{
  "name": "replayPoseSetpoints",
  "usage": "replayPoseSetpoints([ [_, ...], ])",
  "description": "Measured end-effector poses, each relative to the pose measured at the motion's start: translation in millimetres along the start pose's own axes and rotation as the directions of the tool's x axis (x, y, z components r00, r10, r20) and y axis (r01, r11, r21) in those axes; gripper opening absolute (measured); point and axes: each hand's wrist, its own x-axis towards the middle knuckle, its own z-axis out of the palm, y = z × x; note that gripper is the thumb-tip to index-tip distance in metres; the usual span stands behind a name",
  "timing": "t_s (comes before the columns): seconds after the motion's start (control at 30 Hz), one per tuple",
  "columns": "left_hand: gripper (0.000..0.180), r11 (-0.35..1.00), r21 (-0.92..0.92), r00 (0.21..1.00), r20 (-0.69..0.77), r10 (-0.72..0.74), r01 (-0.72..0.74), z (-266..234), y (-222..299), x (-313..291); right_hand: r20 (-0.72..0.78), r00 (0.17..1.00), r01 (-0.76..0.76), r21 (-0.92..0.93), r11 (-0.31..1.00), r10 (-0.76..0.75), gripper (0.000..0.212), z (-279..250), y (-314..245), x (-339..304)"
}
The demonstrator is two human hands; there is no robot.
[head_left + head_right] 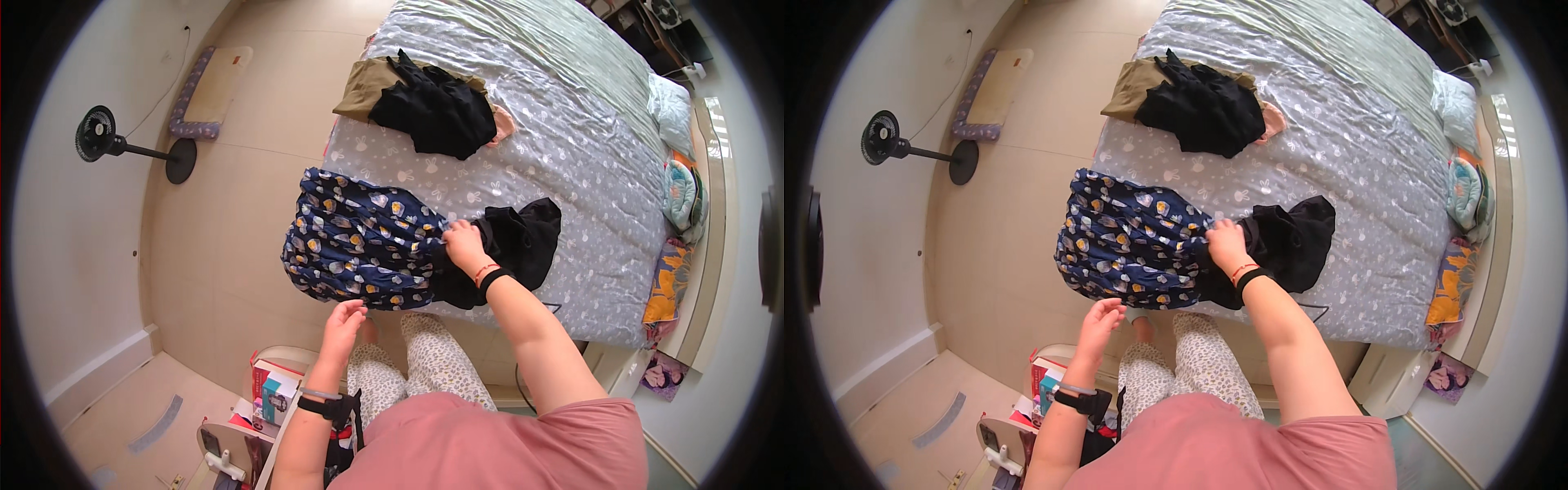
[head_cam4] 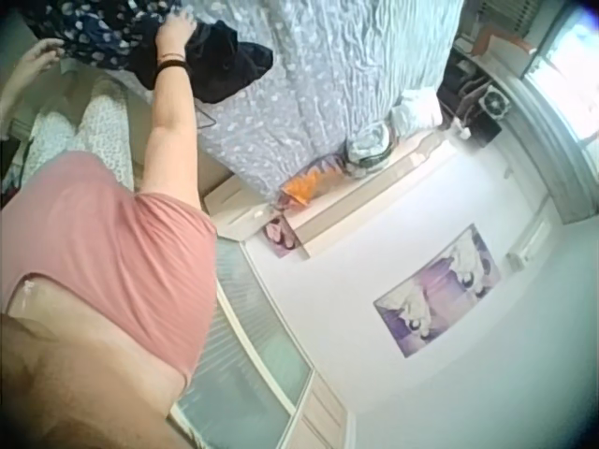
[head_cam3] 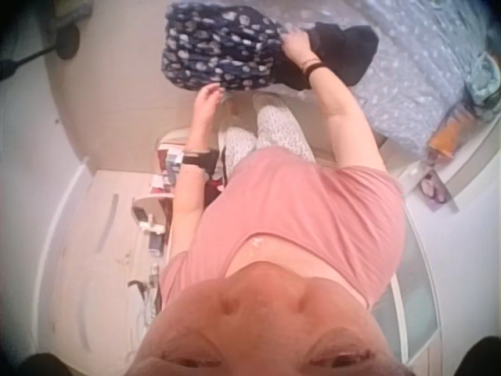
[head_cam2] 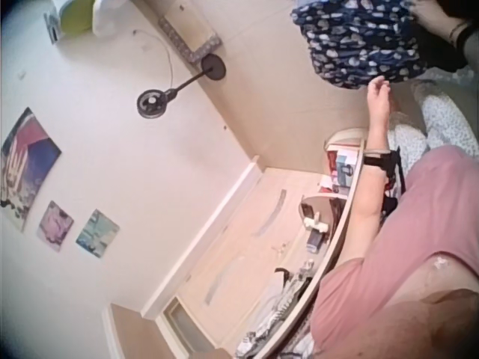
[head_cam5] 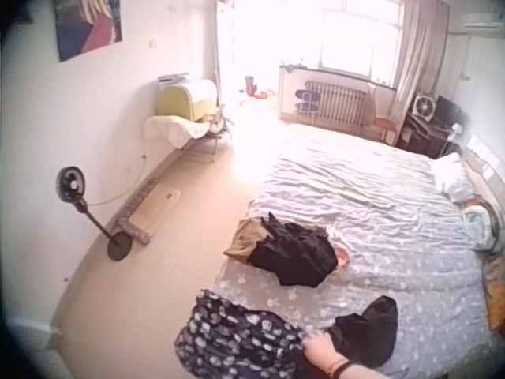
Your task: Folding various items of clothing and organizing them in a wardrobe.
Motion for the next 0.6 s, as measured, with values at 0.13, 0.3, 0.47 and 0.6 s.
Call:
replayPoseSetpoints([
  [0.13, 0.027, 0.997, -0.032, 0.998, 0.024, 0.065, -0.064, 11, 6, 5, -0.063, 0.906, 0.421, 0.235, 0.876, -0.419, 0.008, -37, -53, -2],
  [0.3, 0.049, 0.973, 0.043, 0.973, -0.023, 0.228, -0.227, 14, 20, 6, -0.064, 0.949, 0.294, 0.534, 0.793, -0.309, 0.019, -105, -137, -23],
  [0.47, 0.053, 0.883, -0.007, 0.882, -0.057, 0.468, -0.469, -1, 49, -5, -0.125, 0.923, 0.346, 0.683, 0.643, -0.364, 0.021, -163, -197, -21],
  [0.6, 0.051, 0.803, 0.167, 0.793, -0.136, 0.594, -0.573, -19, 78, -33, -0.147, 0.893, 0.395, 0.710, 0.584, -0.425, 0.021, -201, -226, -6],
])
